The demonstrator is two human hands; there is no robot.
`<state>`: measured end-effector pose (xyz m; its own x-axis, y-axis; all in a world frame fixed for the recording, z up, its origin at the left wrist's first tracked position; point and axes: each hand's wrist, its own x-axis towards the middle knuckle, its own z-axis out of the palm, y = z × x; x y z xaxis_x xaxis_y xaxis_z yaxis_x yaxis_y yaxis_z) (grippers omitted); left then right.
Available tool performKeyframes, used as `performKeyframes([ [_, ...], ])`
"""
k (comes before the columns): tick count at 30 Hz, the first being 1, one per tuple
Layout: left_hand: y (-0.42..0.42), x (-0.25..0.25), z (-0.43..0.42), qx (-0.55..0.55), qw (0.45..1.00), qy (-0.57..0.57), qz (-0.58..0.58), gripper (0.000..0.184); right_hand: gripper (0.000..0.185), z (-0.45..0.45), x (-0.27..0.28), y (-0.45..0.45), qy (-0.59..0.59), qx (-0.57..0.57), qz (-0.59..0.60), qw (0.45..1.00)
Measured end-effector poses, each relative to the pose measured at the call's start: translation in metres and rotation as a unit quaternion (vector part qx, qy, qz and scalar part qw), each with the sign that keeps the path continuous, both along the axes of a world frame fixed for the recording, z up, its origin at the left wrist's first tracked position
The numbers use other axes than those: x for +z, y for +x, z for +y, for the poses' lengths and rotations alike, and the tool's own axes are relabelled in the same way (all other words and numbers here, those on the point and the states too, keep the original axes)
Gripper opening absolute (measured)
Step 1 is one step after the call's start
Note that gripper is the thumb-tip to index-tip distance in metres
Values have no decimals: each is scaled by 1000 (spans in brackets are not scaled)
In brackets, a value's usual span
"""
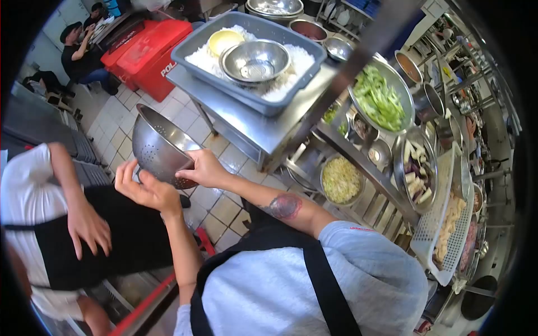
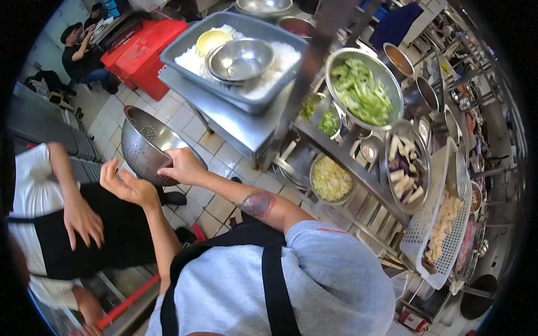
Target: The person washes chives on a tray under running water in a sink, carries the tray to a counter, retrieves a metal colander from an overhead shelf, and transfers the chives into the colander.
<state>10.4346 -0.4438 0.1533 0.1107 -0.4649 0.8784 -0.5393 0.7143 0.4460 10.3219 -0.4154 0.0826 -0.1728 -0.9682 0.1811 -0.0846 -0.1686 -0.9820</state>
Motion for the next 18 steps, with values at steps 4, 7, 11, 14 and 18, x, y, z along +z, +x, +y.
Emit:
performKeyframes([
  [4, -45, 25, -82, -88, 993, -78, 3, 23, 29, -90, 4, -15, 19, 28, -150, 988],
  [7, -40, 24, -149, -99, 991, -85, -38, 23, 27, -173, 4, -23, -13, -6, -138, 990],
  [11, 7, 9, -240, 37, 998, 15, -58, 20, 22, -285, 6, -15, -29, -18, -128, 991],
  [14, 72, -31, -316, 139, 985, 103, -9, 18, 21, -362, 7, -11, -31, -48, -73, 996],
  [18, 145, -107, -427, 233, 921, 310, -34, 17, 22, -455, 8, -3, -39, -56, -67, 995],
])
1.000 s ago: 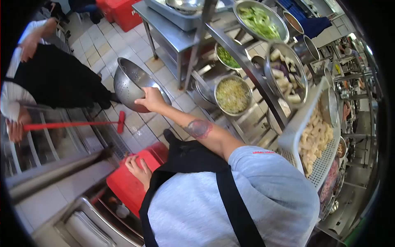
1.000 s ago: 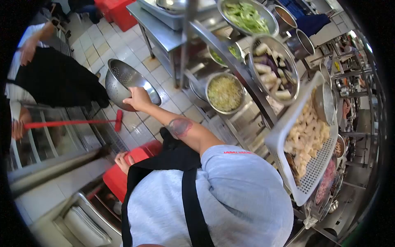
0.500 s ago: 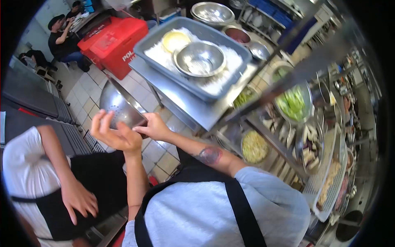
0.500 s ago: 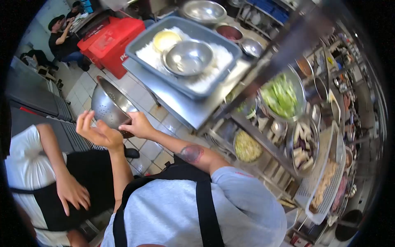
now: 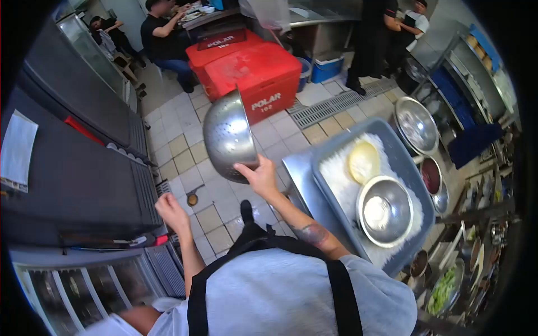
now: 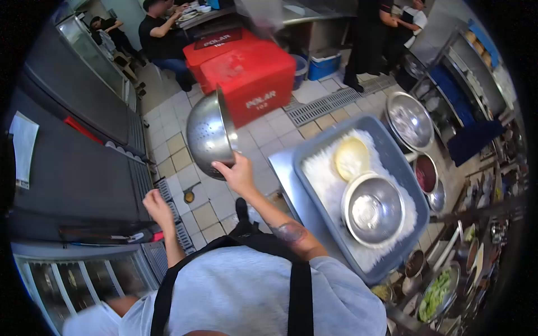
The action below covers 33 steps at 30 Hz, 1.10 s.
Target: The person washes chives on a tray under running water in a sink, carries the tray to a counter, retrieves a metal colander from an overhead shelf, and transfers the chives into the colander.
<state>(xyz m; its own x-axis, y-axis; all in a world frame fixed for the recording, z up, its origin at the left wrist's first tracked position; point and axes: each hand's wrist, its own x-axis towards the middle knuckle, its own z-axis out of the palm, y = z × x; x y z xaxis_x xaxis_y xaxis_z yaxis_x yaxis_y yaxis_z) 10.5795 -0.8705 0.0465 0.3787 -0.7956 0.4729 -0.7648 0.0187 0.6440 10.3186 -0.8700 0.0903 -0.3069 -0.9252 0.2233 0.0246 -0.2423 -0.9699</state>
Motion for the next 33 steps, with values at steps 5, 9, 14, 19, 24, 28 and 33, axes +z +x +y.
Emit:
performKeyframes([
  [5, -45, 42, -166, -175, 983, 14, 43, 24, 26, -102, -8, -14, -36, -46, 279, 958],
  [9, -119, 86, -300, -258, 963, -54, 58, 26, 31, -124, 23, -52, -10, -39, 345, 938],
  [14, -255, 121, -414, -443, 882, -154, 54, 29, 31, -157, 11, -80, 48, -116, 334, 934],
  [19, -340, 67, -551, -454, 853, -216, -139, 33, 27, -211, -13, -118, 132, -196, 205, 950],
  [24, -255, -168, -730, -442, 819, 82, -356, 43, 29, -271, -28, -173, 170, -297, 154, 927],
  [28, -166, -242, -740, -426, 712, 464, -311, 42, 30, -295, -15, -229, 185, -349, 220, 892],
  [33, -200, -252, -748, -391, 626, 617, -273, 33, 26, -330, -12, -303, 233, -386, 226, 864],
])
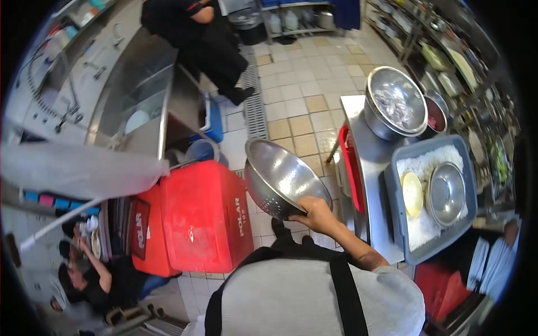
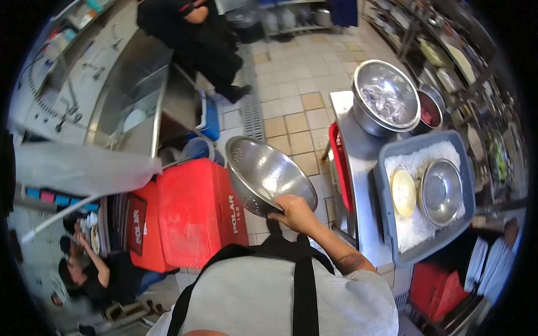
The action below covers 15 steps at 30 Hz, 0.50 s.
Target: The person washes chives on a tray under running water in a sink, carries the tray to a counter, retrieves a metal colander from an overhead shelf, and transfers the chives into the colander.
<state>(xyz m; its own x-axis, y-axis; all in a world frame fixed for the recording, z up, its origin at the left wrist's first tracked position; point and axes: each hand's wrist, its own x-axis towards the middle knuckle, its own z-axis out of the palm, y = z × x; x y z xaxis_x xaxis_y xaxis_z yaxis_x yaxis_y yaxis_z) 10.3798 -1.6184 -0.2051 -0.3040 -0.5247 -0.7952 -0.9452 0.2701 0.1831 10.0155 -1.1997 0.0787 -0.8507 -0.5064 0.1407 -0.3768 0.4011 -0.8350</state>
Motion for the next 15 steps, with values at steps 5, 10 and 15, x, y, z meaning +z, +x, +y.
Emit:
performKeyframes([
  [5, -128, 0, -82, -22, 998, 0, 60, 25, 22, -27, 15, -45, 14, -44, 76, 996],
  [10, -388, 2, -198, -67, 940, -34, 332, 21, 23, -40, 15, -103, -34, -87, 74, 993],
  [15, -703, 100, -115, -225, 868, -71, 437, 15, 23, -35, -5, -198, -92, -129, 58, 986],
])
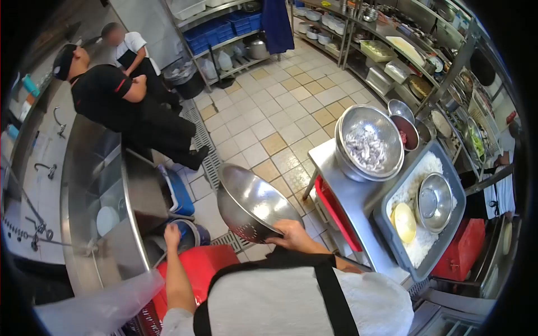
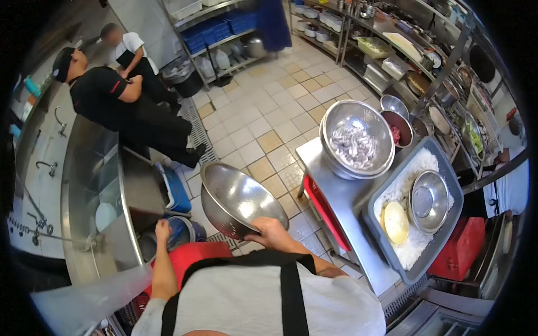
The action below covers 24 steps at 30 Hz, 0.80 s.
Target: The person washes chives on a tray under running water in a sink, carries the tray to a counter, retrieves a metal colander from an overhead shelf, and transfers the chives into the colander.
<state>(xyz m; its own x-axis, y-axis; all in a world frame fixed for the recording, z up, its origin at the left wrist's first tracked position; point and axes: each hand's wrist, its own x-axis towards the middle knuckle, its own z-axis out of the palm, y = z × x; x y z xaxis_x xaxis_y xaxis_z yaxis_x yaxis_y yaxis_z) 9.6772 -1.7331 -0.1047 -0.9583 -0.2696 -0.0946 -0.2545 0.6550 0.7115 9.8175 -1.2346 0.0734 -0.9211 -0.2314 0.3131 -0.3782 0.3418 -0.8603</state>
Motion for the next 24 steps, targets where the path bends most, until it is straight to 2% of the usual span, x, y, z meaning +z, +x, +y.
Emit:
performKeyframes([
  [1, -31, 22, 33, -27, 997, -69, 10, 14, 22, 1, -2, -16, -7, -1, -5, 1000],
  [3, -92, 0, 80, -13, 993, 112, 20, 18, 23, 13, 7, -62, -37, -3, -11, 999],
  [5, -123, -18, 135, -71, 977, 202, -12, 24, 25, 31, 16, -104, -34, -5, -6, 999],
  [6, -122, -9, 169, -97, 973, 198, -66, 28, 25, 39, 24, -125, -42, -22, 7, 999],
  [7, -130, -24, 184, -143, 958, 195, -153, 28, 25, 48, 24, -147, -36, -45, 15, 998],
  [9, -131, -52, 169, -368, 880, 62, -294, 33, 25, 65, 22, -185, -23, -92, 24, 995],
  [10, -130, -61, 163, -405, 856, 7, -322, 34, 25, 75, 35, -202, -23, -105, 16, 994],
  [13, -152, -75, 133, -345, 854, -91, -379, 35, 24, 107, 36, -252, 32, -190, 51, 980],
  [14, -164, -75, 124, -309, 855, -113, -401, 36, 26, 119, 40, -268, 19, -223, 72, 972],
  [17, -220, -68, 110, -220, 849, -171, -449, 37, 27, 155, 37, -324, 42, -303, 60, 950],
  [18, -243, -67, 109, -199, 847, -185, -456, 38, 28, 167, 31, -344, 39, -344, 92, 934],
  [19, -268, -69, 110, -185, 844, -199, -462, 38, 29, 182, 20, -363, 53, -369, 66, 926],
  [22, -370, -85, 138, -200, 854, -225, -423, 40, 26, 226, 15, -413, 52, -424, 21, 904],
  [24, -461, -94, 185, -248, 873, -234, -348, 41, 27, 257, 7, -454, 22, -461, 8, 887],
])
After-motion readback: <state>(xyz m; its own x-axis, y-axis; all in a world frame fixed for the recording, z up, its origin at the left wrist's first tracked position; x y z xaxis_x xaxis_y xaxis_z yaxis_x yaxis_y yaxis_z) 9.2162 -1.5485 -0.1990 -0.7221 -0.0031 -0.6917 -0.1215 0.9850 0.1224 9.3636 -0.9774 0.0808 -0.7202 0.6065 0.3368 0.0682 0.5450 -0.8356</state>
